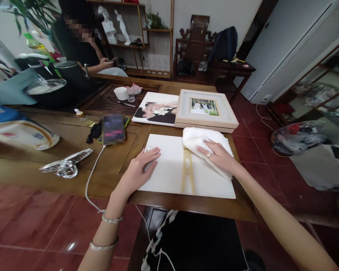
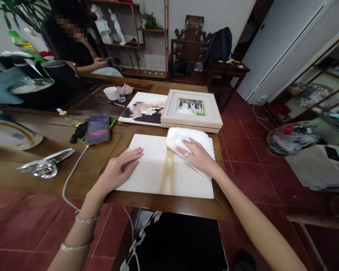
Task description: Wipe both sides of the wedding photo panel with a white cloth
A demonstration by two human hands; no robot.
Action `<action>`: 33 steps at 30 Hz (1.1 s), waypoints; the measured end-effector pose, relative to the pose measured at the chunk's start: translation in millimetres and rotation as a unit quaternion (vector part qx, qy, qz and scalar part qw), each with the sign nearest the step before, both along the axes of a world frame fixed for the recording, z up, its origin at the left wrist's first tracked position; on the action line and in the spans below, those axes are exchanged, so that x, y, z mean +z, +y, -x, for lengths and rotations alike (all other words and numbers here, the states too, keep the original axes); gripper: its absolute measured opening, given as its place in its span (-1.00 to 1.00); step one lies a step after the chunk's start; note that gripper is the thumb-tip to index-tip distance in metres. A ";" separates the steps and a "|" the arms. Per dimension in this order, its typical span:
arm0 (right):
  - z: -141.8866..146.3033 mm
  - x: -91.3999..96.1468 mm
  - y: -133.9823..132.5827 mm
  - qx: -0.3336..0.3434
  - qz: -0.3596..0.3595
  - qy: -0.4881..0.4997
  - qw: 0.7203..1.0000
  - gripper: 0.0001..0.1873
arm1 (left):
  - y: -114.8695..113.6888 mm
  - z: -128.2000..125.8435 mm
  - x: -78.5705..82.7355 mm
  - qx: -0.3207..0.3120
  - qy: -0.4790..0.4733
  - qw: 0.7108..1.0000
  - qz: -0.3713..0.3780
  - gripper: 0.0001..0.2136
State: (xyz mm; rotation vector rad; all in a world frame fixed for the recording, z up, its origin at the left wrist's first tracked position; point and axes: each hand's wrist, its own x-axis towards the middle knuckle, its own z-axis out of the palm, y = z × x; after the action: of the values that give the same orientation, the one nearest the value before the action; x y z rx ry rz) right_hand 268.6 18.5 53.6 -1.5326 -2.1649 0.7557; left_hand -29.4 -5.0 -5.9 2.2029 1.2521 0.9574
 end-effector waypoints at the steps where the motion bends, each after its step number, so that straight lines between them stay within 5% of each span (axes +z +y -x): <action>1: -5.7 -3.0 -5.7 -0.009 -0.002 -0.002 1.000 -0.62 | 0.0 0.0 0.1 0.001 0.000 1.000 0.001 -0.71; 9: -5.2 -11.7 -86.0 0.034 -0.101 -0.035 0.994 -0.76 | 1.8 0.9 -1.7 -0.002 0.010 1.000 -0.007 -0.72; 16: -10.2 6.5 -132.5 0.086 -0.033 -0.044 0.995 -0.77 | 1.6 -0.2 -0.8 -0.004 0.011 1.000 -0.009 -0.71; 24: -21.5 -2.0 -100.2 0.016 0.026 -0.032 0.999 -0.65 | 3.5 1.4 -3.5 -0.006 0.019 1.000 -0.018 -0.71; 33: -20.9 -13.8 -29.2 -0.031 -0.065 -0.024 0.997 -0.63 | 3.8 1.2 -3.4 -0.005 0.017 1.000 -0.026 -0.71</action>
State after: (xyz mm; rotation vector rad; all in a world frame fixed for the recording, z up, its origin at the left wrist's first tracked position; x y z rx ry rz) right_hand 289.5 -10.7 39.9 -1.5583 -2.1447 0.5523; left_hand -30.6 -1.2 -9.3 2.2719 1.2426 0.9625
